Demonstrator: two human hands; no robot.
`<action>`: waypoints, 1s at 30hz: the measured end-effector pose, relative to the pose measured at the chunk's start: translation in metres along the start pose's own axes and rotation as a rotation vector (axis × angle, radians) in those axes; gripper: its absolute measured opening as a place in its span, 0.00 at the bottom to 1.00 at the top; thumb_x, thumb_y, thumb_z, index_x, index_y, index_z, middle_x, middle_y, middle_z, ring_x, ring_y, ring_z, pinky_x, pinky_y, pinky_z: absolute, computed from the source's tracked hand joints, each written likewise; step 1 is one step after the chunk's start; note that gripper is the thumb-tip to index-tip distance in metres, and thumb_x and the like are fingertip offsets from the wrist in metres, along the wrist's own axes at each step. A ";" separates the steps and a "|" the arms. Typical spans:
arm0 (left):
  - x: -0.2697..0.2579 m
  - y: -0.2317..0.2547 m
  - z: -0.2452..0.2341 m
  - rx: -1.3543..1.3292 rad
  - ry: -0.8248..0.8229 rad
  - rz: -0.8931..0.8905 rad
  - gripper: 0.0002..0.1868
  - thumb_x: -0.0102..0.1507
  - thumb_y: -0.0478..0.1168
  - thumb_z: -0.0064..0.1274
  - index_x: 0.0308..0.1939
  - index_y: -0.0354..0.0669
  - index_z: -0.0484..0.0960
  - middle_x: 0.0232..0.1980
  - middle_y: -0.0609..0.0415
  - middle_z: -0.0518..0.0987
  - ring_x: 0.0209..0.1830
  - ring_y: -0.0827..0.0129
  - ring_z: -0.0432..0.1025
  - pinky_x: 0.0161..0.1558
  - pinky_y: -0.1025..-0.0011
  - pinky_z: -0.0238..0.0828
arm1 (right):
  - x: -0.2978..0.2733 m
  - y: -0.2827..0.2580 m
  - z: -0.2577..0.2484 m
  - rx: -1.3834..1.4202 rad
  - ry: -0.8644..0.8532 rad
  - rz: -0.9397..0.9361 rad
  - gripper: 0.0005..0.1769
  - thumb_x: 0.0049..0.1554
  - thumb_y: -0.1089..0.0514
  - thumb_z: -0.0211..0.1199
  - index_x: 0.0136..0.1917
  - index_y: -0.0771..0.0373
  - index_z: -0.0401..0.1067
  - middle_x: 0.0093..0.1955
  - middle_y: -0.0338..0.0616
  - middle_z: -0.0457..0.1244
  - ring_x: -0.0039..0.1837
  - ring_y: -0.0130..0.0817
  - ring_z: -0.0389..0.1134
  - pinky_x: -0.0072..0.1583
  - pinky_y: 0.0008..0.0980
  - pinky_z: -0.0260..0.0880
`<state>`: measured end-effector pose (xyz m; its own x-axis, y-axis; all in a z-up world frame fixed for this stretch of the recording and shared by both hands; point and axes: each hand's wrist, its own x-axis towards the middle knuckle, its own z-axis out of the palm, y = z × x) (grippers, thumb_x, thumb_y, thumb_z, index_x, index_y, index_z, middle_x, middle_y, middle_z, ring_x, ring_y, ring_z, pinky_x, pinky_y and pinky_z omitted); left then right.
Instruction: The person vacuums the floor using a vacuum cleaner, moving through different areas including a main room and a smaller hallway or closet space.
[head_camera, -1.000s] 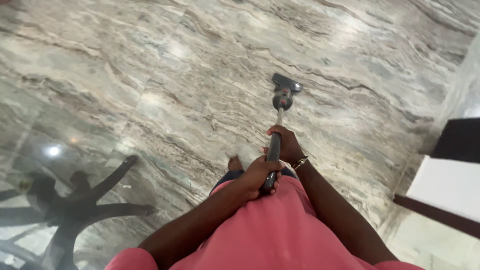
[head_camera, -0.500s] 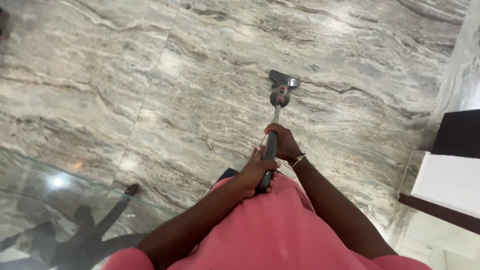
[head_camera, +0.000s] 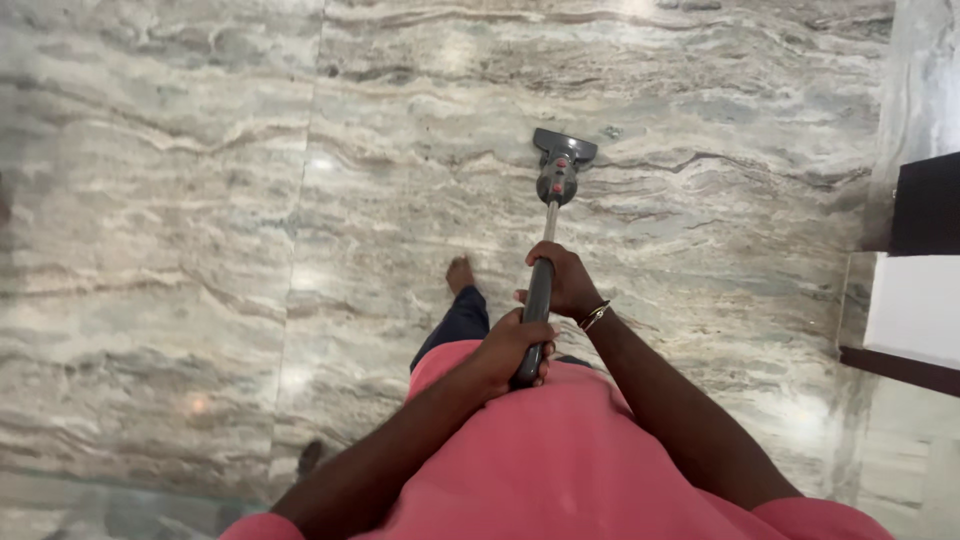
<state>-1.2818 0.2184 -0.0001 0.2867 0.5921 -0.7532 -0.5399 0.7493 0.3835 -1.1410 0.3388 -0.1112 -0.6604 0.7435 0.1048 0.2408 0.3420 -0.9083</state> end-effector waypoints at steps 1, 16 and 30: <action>0.003 0.017 -0.004 0.011 -0.003 -0.012 0.19 0.60 0.39 0.57 0.49 0.41 0.65 0.29 0.54 0.74 0.18 0.70 0.71 0.18 0.69 0.70 | 0.014 -0.001 0.001 -0.002 0.016 0.016 0.30 0.42 0.46 0.81 0.50 0.58 0.69 0.43 0.43 0.63 0.42 0.39 0.67 0.47 0.38 0.69; 0.038 0.155 -0.049 0.184 -0.072 -0.087 0.21 0.59 0.39 0.59 0.49 0.40 0.65 0.29 0.52 0.74 0.14 0.68 0.69 0.14 0.69 0.67 | 0.125 0.007 0.017 -0.012 0.210 0.193 0.32 0.40 0.47 0.82 0.51 0.59 0.69 0.40 0.42 0.62 0.39 0.35 0.62 0.45 0.35 0.67; 0.108 0.254 -0.030 0.194 -0.079 -0.119 0.31 0.60 0.37 0.56 0.61 0.51 0.56 0.27 0.53 0.72 0.13 0.69 0.68 0.14 0.68 0.66 | 0.222 0.042 -0.042 -0.092 0.248 0.171 0.30 0.42 0.45 0.81 0.49 0.59 0.68 0.44 0.44 0.65 0.45 0.41 0.69 0.50 0.38 0.70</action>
<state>-1.4121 0.4640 -0.0002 0.4041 0.5119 -0.7580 -0.3388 0.8535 0.3958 -1.2471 0.5424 -0.1093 -0.4136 0.9085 0.0601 0.4044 0.2425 -0.8818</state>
